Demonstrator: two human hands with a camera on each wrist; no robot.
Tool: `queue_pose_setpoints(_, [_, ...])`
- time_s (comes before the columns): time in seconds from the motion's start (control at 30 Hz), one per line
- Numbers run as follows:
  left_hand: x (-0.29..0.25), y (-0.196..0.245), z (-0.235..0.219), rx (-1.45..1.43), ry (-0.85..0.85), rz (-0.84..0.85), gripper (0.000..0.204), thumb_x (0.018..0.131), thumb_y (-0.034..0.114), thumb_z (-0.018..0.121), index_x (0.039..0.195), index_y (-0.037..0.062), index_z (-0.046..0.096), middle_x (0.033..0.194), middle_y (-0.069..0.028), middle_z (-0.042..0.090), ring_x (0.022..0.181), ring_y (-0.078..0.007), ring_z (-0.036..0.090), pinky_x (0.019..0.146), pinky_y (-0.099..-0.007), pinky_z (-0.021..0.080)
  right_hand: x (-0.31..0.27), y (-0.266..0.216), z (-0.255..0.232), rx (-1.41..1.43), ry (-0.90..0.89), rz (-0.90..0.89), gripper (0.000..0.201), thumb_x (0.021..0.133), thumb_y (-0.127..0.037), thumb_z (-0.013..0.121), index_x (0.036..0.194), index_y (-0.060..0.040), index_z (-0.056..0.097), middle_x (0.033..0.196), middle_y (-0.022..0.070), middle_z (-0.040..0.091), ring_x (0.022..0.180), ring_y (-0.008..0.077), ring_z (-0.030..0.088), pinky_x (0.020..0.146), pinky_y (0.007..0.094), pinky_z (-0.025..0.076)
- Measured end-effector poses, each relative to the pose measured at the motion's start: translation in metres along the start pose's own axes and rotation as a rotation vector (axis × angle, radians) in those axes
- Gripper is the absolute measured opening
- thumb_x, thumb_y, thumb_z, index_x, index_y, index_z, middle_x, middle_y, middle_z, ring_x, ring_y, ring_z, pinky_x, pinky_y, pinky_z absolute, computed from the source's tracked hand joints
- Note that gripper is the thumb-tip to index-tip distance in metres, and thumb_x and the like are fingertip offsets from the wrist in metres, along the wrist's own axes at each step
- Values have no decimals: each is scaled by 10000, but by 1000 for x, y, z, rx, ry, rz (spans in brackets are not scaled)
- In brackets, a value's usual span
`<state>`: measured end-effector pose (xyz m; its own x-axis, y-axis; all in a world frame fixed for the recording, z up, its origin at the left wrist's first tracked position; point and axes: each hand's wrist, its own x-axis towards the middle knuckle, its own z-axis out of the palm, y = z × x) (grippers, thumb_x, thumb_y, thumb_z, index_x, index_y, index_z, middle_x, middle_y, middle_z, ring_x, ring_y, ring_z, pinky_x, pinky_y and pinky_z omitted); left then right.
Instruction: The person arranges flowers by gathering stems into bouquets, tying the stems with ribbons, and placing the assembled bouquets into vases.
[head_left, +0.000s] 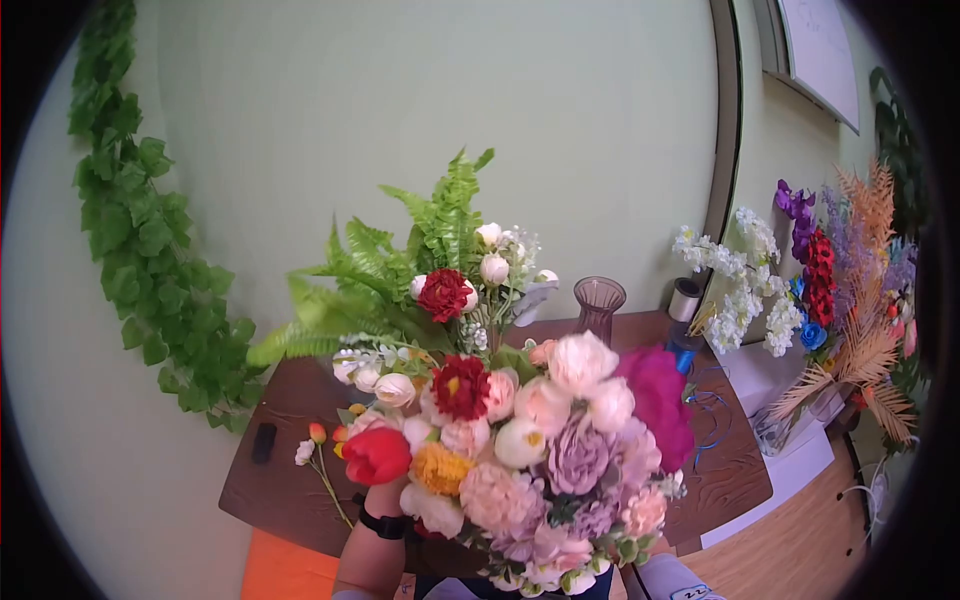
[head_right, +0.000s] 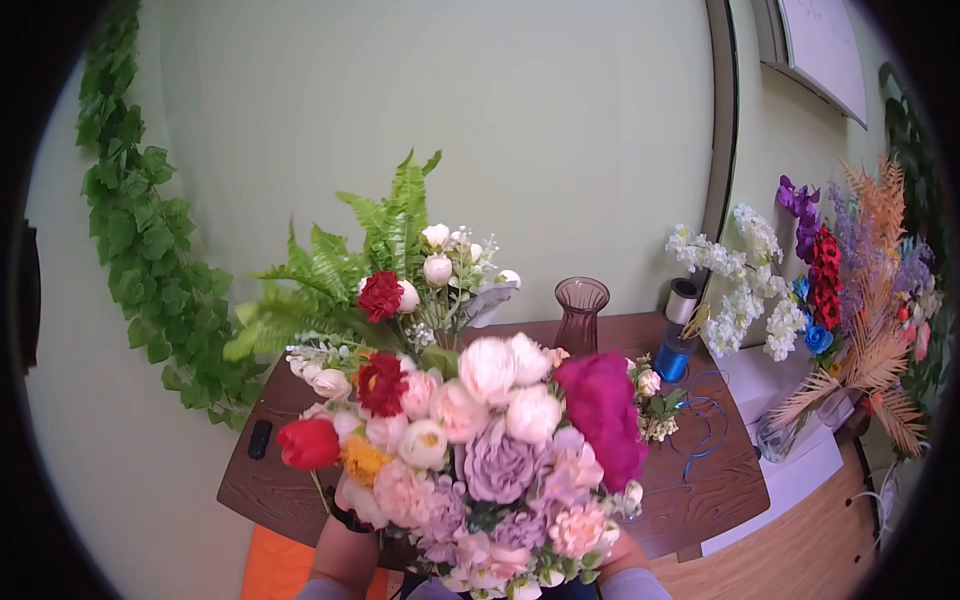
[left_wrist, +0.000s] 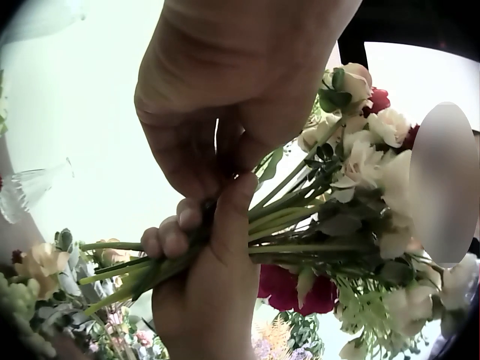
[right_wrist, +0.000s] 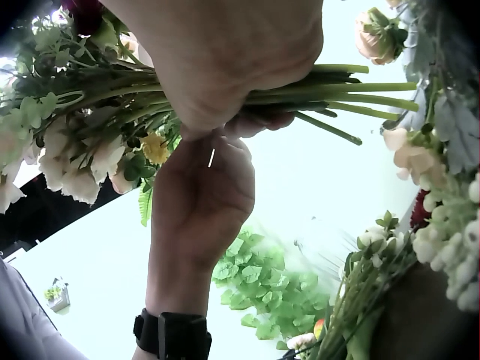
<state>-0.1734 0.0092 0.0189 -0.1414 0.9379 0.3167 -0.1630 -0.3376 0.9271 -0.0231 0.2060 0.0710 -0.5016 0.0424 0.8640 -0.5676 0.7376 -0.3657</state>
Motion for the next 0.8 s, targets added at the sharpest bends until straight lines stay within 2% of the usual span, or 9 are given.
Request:
queue_pose_setpoints(0.1, [-51,-31,-21,41,-7,21,383,1002,157,516,1344,2,441,1291,-101,562,1195,-208,566,990,-363,483,-2,0,3,-10,-6,-3,172,1003,-220,523,1056,-58,547,958,69,521,831,204,528,751,357,464])
queue_pose_setpoints(0.2, [-28,-23,3,80,-12,34,383,1003,160,515,1344,2,440,1292,-101,561,1195,-209,566,989,-363,483,-7,2,7,-17,-9,1,169,1002,-216,524,1058,-58,548,963,70,523,836,205,529,755,358,465])
queue_pose_setpoints(0.23, [25,0,39,94,-13,37,383,1004,161,515,1344,2,440,1292,-101,561,1195,-209,566,989,-363,483,-9,3,9,-18,-10,4,168,1002,-214,524,1059,-58,549,965,71,524,838,206,530,756,359,466])
queue_pose_setpoints(0.33, [19,-9,53,136,-20,47,384,1004,164,514,1344,2,440,1293,-102,560,1195,-209,566,989,-363,483,-15,4,14,-23,-9,9,166,1001,-210,525,1061,-57,550,971,72,526,843,208,532,760,360,467])
queue_pose_setpoints(0.4, [-51,-39,18,161,-23,55,384,1005,166,514,1345,2,440,1294,-102,560,1195,-209,566,989,-363,483,-19,5,18,-25,-12,13,164,1000,-207,525,1062,-57,551,975,73,527,847,209,533,763,361,467])
queue_pose_setpoints(0.43, [-53,-41,20,174,-24,62,384,1005,166,513,1345,2,439,1295,-102,560,1195,-210,565,989,-363,483,-20,5,18,-28,-15,13,163,1000,-205,525,1062,-57,552,977,73,528,849,209,534,764,362,468])
queue_pose_setpoints(0.53, [21,-11,65,213,-35,80,385,1006,169,513,1345,2,439,1296,-102,559,1195,-210,565,988,-363,483,-24,4,20,-39,-19,14,161,999,-201,526,1064,-57,553,982,75,530,854,211,536,768,363,468])
queue_pose_setpoints(0.63, [9,-11,57,253,-47,77,386,1007,172,512,1345,2,439,1297,-102,558,1195,-210,565,988,-363,483,-35,2,28,-41,-11,30,158,998,-197,527,1066,-57,555,988,76,532,859,213,537,772,365,469])
queue_pose_setpoints(0.8, [41,4,73,321,-68,116,387,1008,176,511,1345,2,438,1299,-103,557,1196,-211,564,987,-362,484,-36,5,30,-64,-18,24,155,996,-189,528,1069,-56,557,997,78,535,868,216,540,779,367,471])
